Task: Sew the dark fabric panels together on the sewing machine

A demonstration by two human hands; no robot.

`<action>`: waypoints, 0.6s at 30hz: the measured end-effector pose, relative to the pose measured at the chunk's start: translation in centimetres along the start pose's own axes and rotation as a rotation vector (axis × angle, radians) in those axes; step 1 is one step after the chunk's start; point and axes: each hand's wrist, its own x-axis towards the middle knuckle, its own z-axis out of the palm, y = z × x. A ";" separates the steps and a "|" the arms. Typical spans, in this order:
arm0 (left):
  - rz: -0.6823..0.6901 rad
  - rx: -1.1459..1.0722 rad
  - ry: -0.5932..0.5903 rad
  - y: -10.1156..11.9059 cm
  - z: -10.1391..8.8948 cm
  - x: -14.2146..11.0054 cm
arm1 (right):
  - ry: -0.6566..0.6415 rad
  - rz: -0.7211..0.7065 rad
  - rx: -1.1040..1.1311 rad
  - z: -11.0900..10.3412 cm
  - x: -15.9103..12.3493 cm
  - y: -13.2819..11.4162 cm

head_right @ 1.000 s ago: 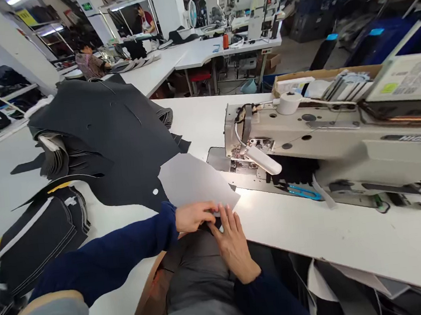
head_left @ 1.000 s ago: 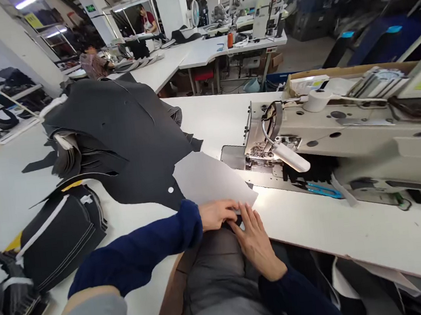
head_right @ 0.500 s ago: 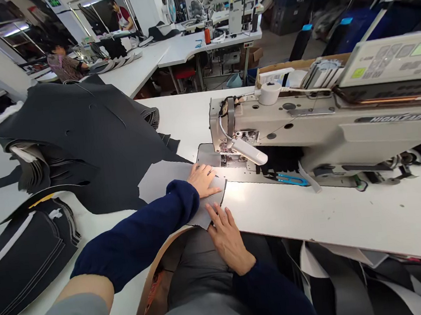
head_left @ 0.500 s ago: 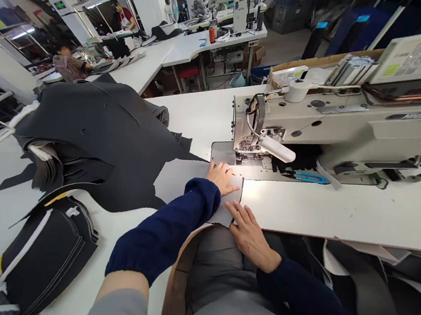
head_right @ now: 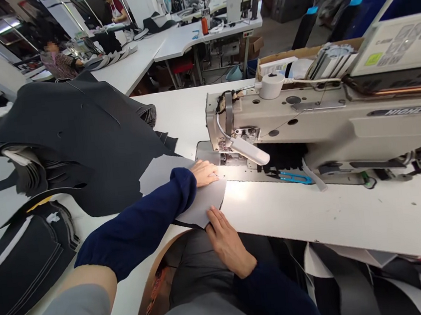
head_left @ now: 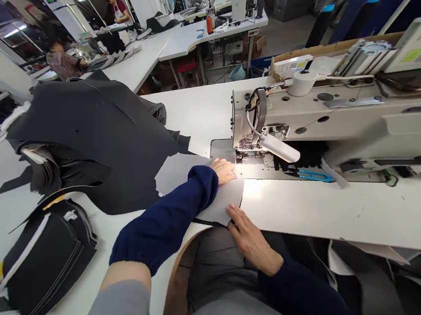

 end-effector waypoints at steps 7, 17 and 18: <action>0.021 0.015 0.010 -0.6 0.1 1.0 | -0.036 -0.037 -0.077 0.1 1.0 0.8; -0.020 0.027 0.064 -2.5 -1.7 4.1 | -0.070 -0.074 -0.093 0.4 4.5 4.9; -0.031 0.033 0.055 -2.5 -2.0 4.5 | -0.072 -0.070 -0.096 0.4 4.9 5.4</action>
